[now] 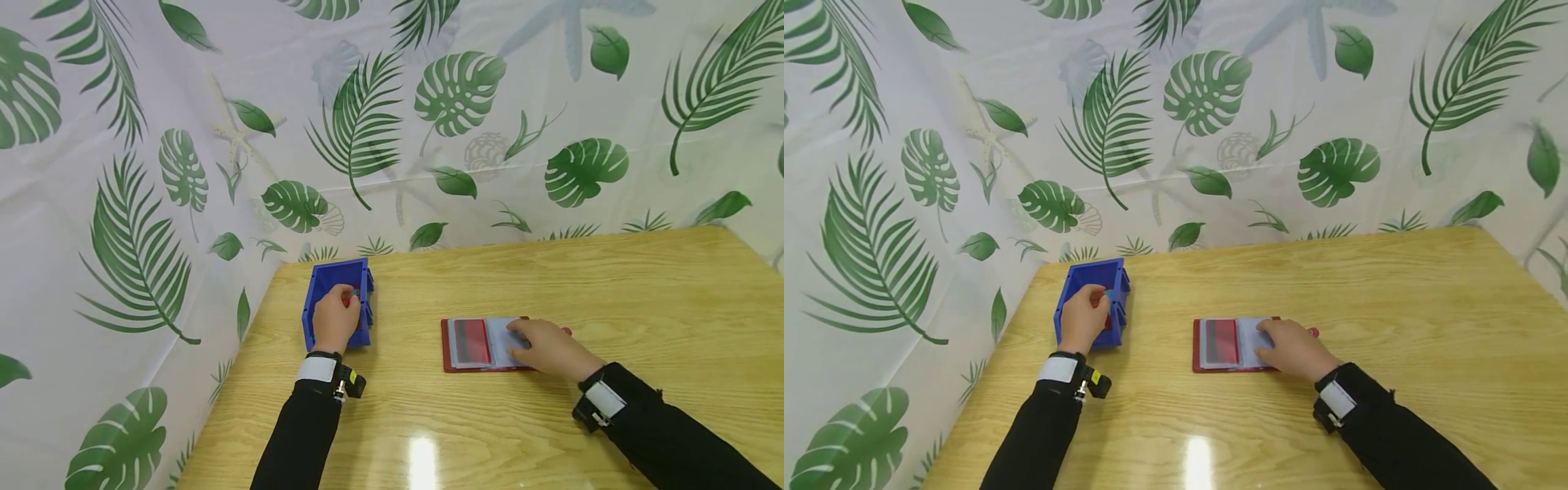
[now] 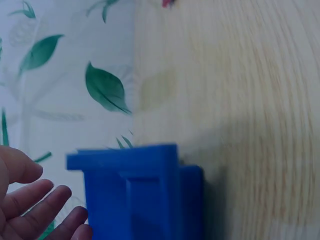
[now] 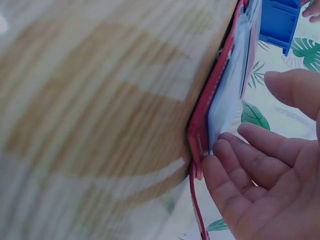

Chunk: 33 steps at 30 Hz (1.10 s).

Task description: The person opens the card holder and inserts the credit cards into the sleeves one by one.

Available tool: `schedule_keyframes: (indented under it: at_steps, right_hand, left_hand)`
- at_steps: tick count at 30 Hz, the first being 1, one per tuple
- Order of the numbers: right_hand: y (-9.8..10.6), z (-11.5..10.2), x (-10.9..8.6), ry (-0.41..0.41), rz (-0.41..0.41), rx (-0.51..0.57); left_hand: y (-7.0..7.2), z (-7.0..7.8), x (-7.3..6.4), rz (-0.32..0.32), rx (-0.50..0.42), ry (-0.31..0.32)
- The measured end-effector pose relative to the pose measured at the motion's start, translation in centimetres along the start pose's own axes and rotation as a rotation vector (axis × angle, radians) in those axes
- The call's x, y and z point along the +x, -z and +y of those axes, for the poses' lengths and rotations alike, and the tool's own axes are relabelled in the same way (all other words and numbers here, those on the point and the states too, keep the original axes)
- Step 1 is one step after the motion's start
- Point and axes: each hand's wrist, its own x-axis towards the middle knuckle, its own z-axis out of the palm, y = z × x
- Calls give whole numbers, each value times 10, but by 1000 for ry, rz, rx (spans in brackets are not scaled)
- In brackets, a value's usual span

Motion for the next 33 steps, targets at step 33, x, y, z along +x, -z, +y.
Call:
schedule_keyframes:
  at_steps: [33]
  right_hand:
    - [0,-1,-5,-8,-16,-37]
  left_hand:
    - [-45,-36,25,-165,302,264]
